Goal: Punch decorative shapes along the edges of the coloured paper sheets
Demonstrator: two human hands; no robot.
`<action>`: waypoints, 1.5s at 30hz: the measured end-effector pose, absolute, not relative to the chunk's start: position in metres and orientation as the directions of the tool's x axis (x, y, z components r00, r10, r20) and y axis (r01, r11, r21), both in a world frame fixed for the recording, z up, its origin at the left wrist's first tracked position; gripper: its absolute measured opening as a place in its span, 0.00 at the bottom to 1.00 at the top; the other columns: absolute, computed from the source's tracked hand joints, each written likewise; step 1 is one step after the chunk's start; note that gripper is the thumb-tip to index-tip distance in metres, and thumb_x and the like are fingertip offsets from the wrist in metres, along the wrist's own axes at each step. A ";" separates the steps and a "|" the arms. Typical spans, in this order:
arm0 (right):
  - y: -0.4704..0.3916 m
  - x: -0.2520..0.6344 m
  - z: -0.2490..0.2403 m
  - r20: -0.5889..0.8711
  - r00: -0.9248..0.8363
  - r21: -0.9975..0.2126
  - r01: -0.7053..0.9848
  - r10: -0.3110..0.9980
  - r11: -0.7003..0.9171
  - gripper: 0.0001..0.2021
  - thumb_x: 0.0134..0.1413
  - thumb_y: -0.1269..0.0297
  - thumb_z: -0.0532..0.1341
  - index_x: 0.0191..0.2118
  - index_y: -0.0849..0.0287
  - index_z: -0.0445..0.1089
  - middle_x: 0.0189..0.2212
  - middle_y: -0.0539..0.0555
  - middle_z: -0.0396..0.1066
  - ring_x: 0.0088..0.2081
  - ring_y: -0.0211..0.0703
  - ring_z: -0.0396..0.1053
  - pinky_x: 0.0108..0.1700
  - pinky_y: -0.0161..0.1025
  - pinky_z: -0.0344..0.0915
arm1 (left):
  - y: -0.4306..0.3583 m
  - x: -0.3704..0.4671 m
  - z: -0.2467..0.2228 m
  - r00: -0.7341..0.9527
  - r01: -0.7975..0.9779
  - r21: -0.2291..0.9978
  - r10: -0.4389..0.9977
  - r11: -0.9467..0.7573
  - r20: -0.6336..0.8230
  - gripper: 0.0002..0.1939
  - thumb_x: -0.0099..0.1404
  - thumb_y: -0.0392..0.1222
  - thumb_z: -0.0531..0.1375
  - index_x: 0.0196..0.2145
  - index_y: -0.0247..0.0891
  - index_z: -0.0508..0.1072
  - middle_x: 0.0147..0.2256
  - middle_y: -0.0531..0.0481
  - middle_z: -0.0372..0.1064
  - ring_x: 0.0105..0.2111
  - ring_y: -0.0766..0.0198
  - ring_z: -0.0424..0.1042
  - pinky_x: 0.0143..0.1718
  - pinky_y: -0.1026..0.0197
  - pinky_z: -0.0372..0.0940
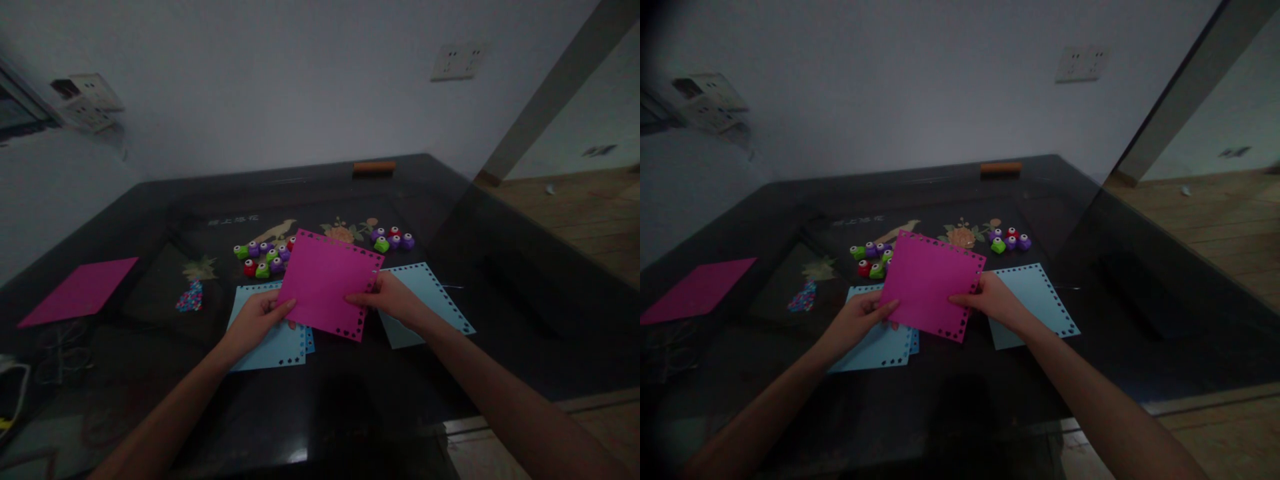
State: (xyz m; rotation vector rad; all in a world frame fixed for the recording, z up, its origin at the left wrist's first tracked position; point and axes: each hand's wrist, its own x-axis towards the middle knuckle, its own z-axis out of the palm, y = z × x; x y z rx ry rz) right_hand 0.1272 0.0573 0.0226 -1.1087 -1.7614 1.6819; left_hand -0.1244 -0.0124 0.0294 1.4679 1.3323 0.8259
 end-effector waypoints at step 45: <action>0.066 0.132 0.019 -0.102 -0.443 -0.973 0.232 0.891 0.004 0.09 0.42 0.60 0.66 0.27 0.60 0.71 0.25 0.53 0.73 0.28 0.41 0.68 0.30 0.39 0.65 | 0.105 -0.237 0.011 -0.259 0.893 0.389 0.965 0.225 0.037 0.20 0.51 0.47 0.63 0.40 0.33 0.75 0.39 0.39 0.74 0.39 0.51 0.72 0.37 0.59 0.64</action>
